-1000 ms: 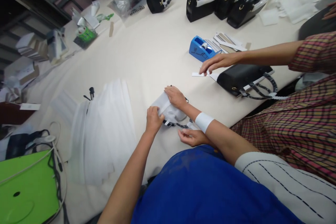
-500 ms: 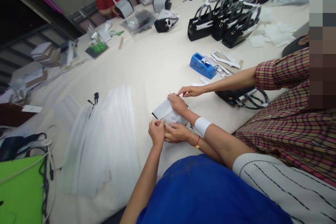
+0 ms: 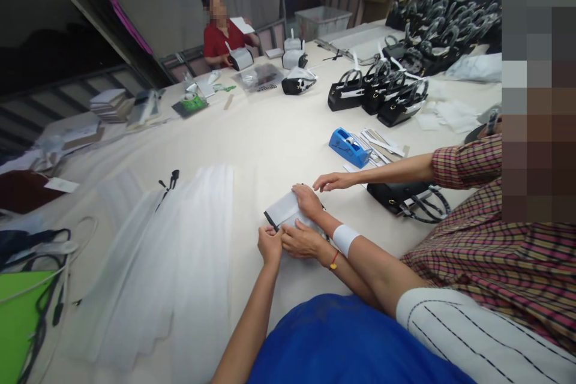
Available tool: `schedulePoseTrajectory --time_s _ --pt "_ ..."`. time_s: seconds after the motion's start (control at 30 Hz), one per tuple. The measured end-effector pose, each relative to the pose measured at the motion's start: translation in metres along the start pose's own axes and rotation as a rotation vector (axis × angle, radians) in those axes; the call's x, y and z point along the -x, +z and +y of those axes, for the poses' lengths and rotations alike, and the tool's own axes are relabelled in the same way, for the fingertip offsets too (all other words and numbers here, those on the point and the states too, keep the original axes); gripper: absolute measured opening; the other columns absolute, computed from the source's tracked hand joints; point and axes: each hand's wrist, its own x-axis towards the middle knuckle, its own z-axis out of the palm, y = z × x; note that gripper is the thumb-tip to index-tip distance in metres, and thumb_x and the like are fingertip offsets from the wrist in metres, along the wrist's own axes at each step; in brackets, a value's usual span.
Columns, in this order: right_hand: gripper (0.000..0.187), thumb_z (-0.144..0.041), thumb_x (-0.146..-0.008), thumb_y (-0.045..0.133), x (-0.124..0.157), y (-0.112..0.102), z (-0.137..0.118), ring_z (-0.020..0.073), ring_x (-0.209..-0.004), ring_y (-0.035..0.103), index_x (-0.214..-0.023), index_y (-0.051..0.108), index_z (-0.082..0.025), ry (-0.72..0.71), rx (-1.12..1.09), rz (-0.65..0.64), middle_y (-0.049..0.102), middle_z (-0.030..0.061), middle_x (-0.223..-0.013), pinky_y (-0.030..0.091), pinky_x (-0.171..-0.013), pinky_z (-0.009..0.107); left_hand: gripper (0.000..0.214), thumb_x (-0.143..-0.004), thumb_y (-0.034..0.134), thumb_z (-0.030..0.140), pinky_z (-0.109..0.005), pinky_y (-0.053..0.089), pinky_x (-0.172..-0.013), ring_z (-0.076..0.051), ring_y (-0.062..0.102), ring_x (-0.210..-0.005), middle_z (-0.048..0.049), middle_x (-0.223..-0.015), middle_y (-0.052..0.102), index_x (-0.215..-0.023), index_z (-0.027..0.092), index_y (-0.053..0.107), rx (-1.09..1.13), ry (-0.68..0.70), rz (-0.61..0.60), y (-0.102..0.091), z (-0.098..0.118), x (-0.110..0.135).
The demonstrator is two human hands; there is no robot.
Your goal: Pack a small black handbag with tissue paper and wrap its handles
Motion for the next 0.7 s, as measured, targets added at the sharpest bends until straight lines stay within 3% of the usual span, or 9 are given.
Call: schedulePoseTrajectory --time_s 0.23,0.4,0.57,0.7 --pt "0.037 -0.010 -0.090 0.036 -0.002 0.003 0.000 0.0179 -0.122 0.051 -0.117 0.061 -0.014 -0.012 0.039 0.028 0.061 0.0105 -0.124 0.030 -0.112 0.040 0.034 -0.073 0.065 0.022 -0.026 0.045 -0.068 -0.012 0.055 -0.069 0.0034 -0.079 0.052 -0.103 0.021 0.047 -0.002 0.249 0.013 -0.001 0.009 0.006" --pt "0.038 -0.009 -0.089 0.037 -0.003 0.004 -0.002 0.0176 -0.123 0.050 -0.116 0.062 -0.016 0.012 0.026 0.013 0.061 0.0102 -0.125 0.030 -0.112 0.041 0.022 -0.073 0.067 0.030 -0.032 0.046 -0.074 -0.017 0.057 -0.074 0.0025 -0.073 0.052 -0.087 0.020 0.054 -0.095 0.243 0.035 0.002 0.008 0.012" --pt "0.036 -0.010 -0.089 0.039 -0.003 0.004 -0.001 0.0171 -0.123 0.050 -0.116 0.062 -0.017 0.016 0.022 0.009 0.061 0.0096 -0.125 0.030 -0.112 0.040 0.032 -0.070 0.071 0.037 -0.035 0.047 -0.078 -0.021 0.057 -0.083 -0.0037 -0.087 0.054 -0.092 0.019 0.057 -0.122 0.255 0.085 0.011 0.015 0.015" --pt "0.032 -0.014 -0.092 0.040 -0.003 -0.001 -0.002 0.0181 -0.122 0.050 -0.115 0.063 -0.016 -0.020 0.006 -0.009 0.062 0.0102 -0.124 0.030 -0.111 0.040 0.035 -0.062 0.076 0.039 -0.039 0.045 -0.079 -0.029 0.056 -0.096 -0.0095 -0.092 0.058 -0.084 0.018 0.060 -0.273 0.236 -0.001 0.011 0.032 0.003"
